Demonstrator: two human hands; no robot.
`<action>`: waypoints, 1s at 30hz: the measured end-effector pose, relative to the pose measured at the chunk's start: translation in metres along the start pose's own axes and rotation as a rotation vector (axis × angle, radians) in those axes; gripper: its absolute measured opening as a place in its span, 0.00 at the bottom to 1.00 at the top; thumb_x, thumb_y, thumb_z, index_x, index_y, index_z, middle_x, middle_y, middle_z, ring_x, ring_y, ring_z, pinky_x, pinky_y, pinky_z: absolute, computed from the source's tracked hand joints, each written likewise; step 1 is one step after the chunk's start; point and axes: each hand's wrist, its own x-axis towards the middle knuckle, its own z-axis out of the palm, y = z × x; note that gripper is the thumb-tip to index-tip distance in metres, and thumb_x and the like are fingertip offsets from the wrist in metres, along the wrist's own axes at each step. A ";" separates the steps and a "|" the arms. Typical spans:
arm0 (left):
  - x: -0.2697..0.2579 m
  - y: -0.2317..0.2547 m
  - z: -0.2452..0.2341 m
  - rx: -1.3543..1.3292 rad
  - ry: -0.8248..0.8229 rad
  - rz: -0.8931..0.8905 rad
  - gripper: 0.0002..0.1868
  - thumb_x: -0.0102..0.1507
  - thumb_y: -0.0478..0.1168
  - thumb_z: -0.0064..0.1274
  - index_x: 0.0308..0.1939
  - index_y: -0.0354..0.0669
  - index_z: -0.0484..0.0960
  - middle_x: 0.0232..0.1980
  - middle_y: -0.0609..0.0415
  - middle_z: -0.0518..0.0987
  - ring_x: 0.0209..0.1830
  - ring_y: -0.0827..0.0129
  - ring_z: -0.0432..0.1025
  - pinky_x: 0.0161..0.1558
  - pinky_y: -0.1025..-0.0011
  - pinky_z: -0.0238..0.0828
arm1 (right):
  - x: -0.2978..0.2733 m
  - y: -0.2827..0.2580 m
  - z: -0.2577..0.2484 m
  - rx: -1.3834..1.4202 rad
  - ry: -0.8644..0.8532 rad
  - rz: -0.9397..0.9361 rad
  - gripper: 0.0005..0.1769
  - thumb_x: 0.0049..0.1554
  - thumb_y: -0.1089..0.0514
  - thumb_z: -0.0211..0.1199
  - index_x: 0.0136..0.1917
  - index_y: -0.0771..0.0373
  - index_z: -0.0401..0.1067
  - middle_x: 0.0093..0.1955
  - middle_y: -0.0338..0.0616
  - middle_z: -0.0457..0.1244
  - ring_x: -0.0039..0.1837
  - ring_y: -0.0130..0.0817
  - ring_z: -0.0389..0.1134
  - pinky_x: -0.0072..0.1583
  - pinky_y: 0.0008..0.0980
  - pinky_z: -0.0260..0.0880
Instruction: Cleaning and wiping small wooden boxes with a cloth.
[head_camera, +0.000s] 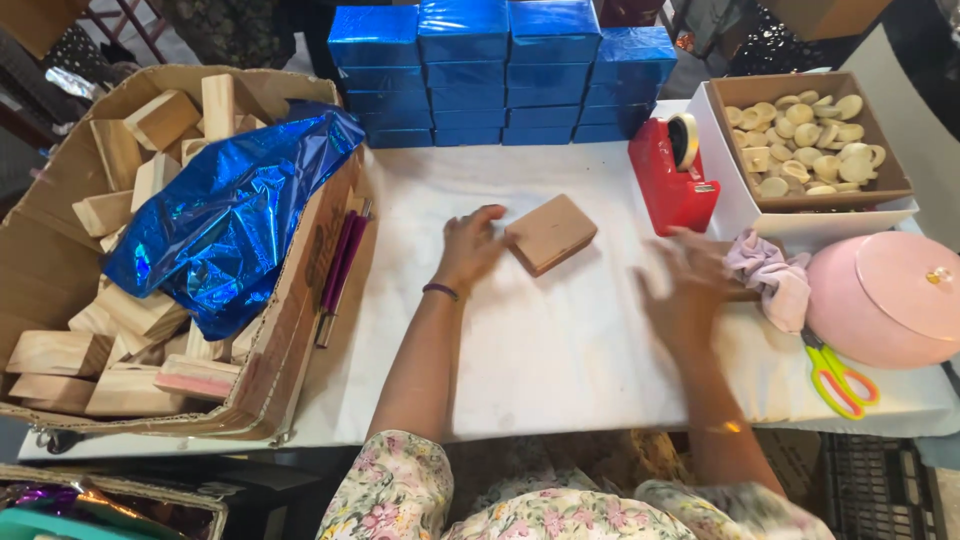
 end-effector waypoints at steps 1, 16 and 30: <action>-0.004 0.009 0.001 -0.003 0.003 -0.006 0.28 0.59 0.58 0.61 0.59 0.51 0.82 0.49 0.51 0.86 0.56 0.64 0.76 0.77 0.52 0.49 | -0.007 0.017 -0.007 0.000 -0.005 -0.005 0.25 0.56 0.48 0.71 0.65 0.52 0.74 0.73 0.48 0.62 0.76 0.50 0.59 0.74 0.53 0.52; -0.011 0.024 0.022 0.155 0.148 0.119 0.63 0.38 0.56 0.77 0.73 0.55 0.60 0.63 0.49 0.72 0.66 0.53 0.63 0.67 0.40 0.42 | -0.007 0.130 -0.058 -0.087 -0.274 0.184 0.17 0.57 0.61 0.63 0.59 0.57 0.80 0.56 0.55 0.69 0.57 0.51 0.70 0.66 0.45 0.69; 0.018 0.009 0.026 0.008 0.149 0.310 0.56 0.33 0.45 0.77 0.63 0.43 0.69 0.57 0.43 0.79 0.57 0.48 0.72 0.58 0.53 0.65 | 0.097 -0.035 0.156 0.288 -0.015 -0.397 0.22 0.62 0.54 0.56 0.68 0.62 0.69 0.69 0.55 0.63 0.72 0.53 0.62 0.71 0.51 0.57</action>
